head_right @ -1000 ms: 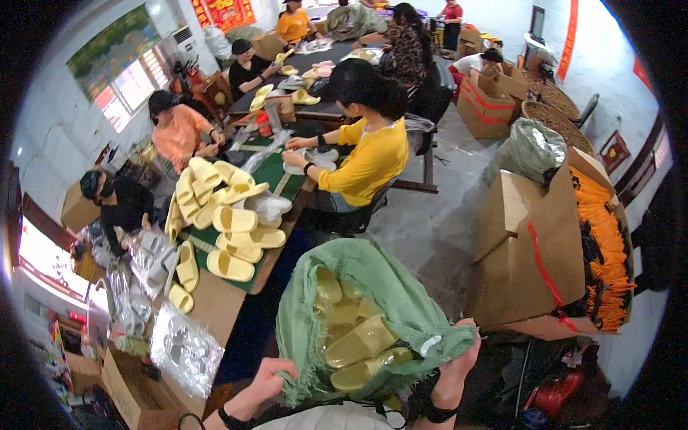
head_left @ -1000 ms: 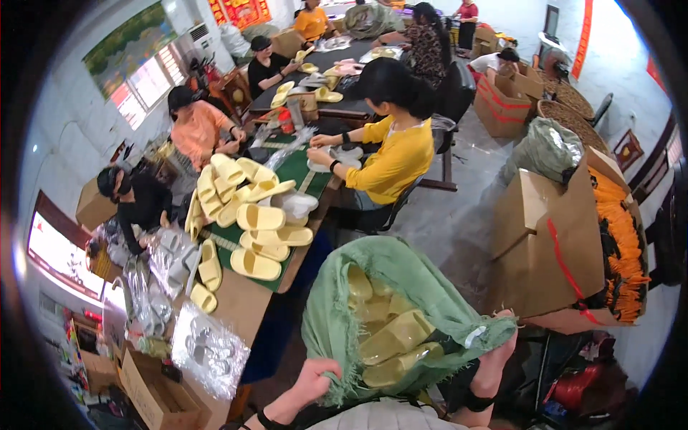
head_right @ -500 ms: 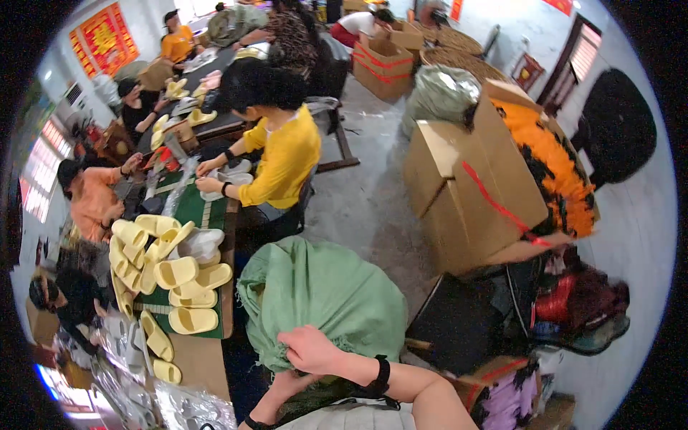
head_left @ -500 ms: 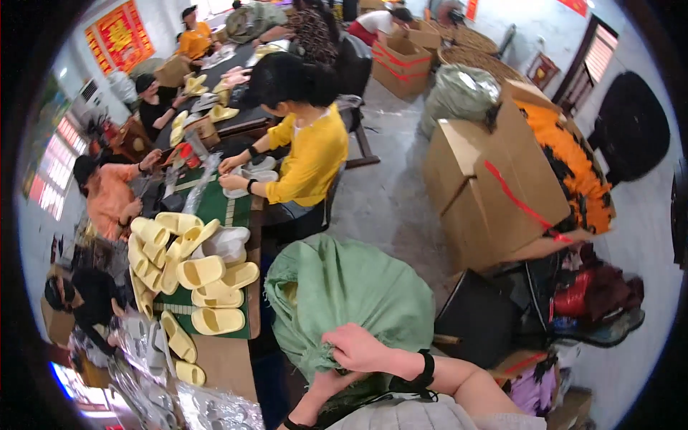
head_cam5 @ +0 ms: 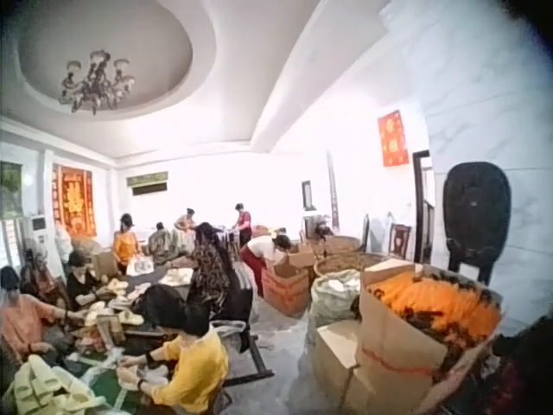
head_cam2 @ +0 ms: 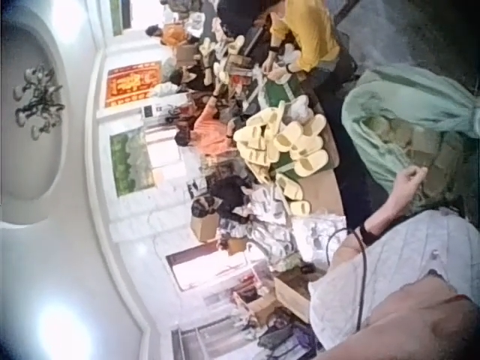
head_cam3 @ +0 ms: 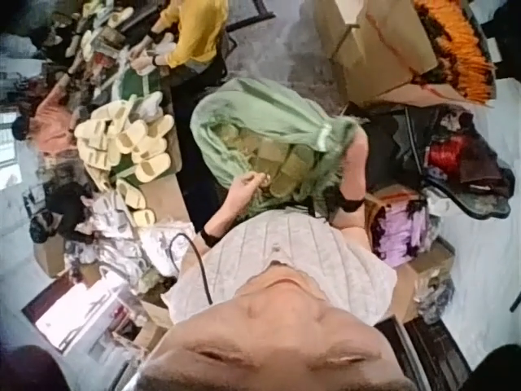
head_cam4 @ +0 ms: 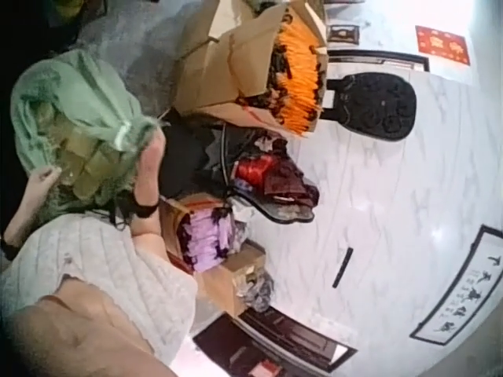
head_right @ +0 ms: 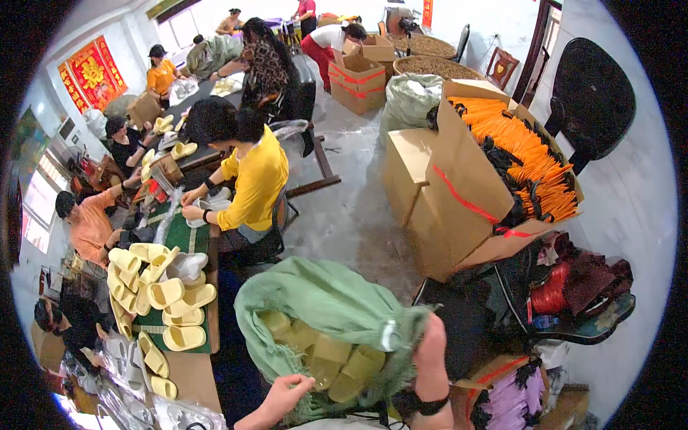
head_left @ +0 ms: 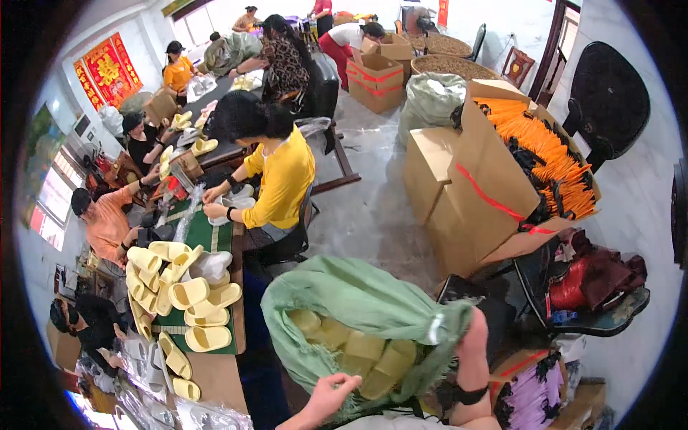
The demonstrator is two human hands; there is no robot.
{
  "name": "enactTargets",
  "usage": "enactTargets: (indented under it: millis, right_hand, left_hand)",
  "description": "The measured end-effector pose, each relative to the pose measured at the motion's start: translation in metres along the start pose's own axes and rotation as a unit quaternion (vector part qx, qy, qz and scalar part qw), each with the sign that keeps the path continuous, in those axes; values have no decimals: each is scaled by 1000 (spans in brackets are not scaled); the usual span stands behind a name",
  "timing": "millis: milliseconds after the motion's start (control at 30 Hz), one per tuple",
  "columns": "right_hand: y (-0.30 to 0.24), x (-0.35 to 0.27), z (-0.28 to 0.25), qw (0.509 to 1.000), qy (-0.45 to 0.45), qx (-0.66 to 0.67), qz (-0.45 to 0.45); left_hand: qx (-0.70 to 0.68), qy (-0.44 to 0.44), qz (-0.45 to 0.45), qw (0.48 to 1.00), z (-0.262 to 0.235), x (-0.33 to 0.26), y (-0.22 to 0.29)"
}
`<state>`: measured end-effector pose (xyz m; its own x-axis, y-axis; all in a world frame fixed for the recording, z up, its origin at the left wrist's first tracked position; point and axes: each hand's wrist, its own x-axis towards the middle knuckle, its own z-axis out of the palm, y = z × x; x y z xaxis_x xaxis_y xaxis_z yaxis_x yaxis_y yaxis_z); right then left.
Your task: The recorder picks up slippers, puts them in plastic bags, and organizes them.
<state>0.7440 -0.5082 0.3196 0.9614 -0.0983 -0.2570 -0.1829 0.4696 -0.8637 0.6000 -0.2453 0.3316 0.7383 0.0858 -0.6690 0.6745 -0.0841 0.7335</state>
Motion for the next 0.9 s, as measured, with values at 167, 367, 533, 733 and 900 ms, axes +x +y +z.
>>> enactTargets:
  millis: [167, 367, 533, 733, 900]
  right_hand:
    - [-39, -25, -46, 991, 74, 108, -12]
    - [-70, -42, -91, 973, 164, 151, -52]
    - [-93, -57, -112, 974, 118, 170, -90]
    - [-79, -37, -105, 981, 130, 101, -106]
    - [-72, 4, -42, 991, 74, 83, -72]
  left_hand:
    - [-4, 1, 38, 999, 25, -18, 30]
    - [-14, -8, 75, 997, 49, -39, 55]
    - [-55, -19, 155, 986, 53, -38, 73]
    - [-6, 62, 223, 973, 31, -29, 85]
    - [-47, 93, 190, 976, 0, 1, 72]
